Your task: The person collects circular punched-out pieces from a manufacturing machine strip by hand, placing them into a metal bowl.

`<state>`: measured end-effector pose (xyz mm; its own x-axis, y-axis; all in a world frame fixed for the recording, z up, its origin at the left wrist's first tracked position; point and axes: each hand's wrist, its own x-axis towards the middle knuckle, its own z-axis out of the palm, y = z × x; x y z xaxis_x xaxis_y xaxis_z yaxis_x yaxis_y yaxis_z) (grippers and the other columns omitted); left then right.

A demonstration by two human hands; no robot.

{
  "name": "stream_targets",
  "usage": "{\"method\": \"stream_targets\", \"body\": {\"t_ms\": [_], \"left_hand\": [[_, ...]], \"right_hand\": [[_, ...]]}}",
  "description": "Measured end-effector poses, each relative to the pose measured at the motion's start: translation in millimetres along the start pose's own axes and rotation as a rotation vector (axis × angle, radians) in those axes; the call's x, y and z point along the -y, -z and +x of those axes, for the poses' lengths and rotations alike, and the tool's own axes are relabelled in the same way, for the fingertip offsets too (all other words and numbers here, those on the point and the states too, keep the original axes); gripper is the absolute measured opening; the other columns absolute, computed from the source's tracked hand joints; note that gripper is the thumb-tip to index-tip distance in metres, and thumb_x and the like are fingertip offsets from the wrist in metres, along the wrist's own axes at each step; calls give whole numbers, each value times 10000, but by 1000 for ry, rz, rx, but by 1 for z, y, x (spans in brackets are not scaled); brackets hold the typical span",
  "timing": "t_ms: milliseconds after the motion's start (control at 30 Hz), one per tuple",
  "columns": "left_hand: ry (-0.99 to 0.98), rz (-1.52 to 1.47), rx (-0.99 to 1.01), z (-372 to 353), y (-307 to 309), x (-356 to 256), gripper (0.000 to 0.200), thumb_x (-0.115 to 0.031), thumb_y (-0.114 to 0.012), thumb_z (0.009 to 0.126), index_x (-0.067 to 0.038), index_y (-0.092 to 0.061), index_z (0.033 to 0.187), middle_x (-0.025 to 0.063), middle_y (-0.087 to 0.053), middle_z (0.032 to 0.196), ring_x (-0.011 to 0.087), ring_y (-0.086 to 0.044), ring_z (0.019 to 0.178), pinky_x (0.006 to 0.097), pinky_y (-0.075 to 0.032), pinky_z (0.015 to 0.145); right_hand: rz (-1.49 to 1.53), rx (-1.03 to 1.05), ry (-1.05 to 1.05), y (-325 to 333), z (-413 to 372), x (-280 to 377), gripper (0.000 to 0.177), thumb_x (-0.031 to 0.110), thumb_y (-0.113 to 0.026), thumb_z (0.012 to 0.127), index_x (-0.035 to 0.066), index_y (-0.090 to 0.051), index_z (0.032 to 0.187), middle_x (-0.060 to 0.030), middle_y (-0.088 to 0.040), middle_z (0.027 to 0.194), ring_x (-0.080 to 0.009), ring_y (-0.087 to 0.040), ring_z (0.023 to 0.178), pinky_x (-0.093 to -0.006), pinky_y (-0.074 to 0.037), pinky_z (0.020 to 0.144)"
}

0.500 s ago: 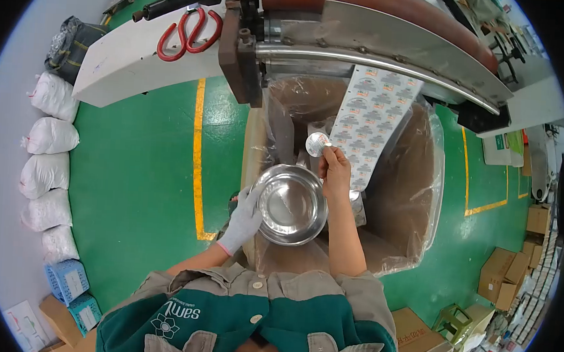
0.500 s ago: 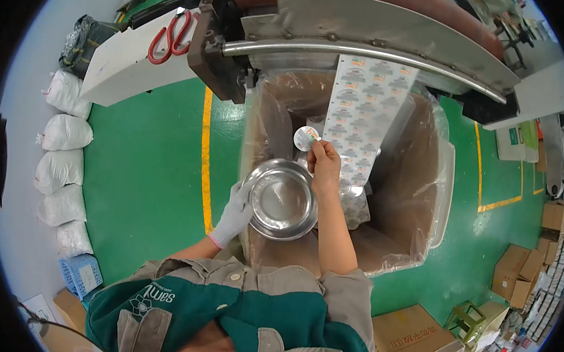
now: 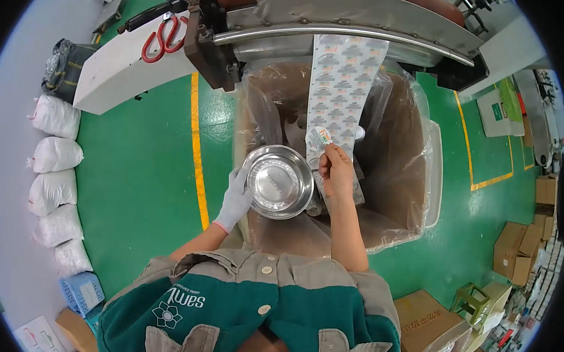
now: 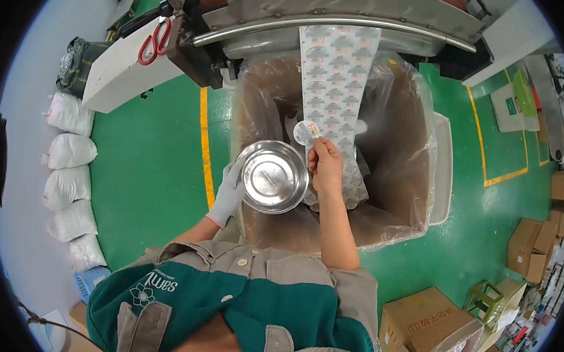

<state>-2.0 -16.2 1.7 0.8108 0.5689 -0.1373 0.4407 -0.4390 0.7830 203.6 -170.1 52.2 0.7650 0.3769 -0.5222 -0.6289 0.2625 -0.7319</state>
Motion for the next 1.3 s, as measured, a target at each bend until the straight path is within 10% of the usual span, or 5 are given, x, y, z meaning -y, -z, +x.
{"method": "stream_targets", "body": {"t_ms": [133,267,467,767,1300], "left_hand": [[-52,24,-1,4,0,-1,660,-17,-473,772,-126,-347,1411,269,-371,1305,446,-433,1168,430,-396,994],[-16,13,-20,4,-3,7,648,-13,-465,783,-142,-370,1410,251,-381,1321,418,-426,1205,412,-373,1027],[-11,21,-22,2,-1,0,671,21,-435,769,-162,-382,1413,223,-409,1315,382,-431,1220,395,-365,1037],[-129,-115,-23,-13,-16,-30,492,-7,-459,848,-54,-456,1337,189,-498,1274,324,-444,1233,357,-332,1058],[-154,-226,288,-26,-39,-36,649,-30,-405,819,-23,-255,1450,190,-353,1454,290,-332,1361,334,-261,1122]], "right_hand": [[-53,18,8,18,6,-3,133,172,-590,896,44,-597,933,3,-529,599,-58,-407,440,-206,-301,406],[-1057,-123,397,62,22,-41,507,228,-647,827,-31,-508,1240,-96,-618,671,-251,-611,631,-347,-480,608],[-951,26,189,108,-10,-48,335,288,-615,846,13,-653,1033,-170,-674,855,-288,-648,802,-363,-490,737],[-756,210,-262,130,-61,-59,499,374,-587,919,6,-524,1250,-46,-632,914,-106,-586,752,-270,-491,657],[-438,86,-132,179,-92,-105,234,181,-617,899,58,-579,1094,-19,-639,922,-115,-611,757,-261,-501,603]]}}
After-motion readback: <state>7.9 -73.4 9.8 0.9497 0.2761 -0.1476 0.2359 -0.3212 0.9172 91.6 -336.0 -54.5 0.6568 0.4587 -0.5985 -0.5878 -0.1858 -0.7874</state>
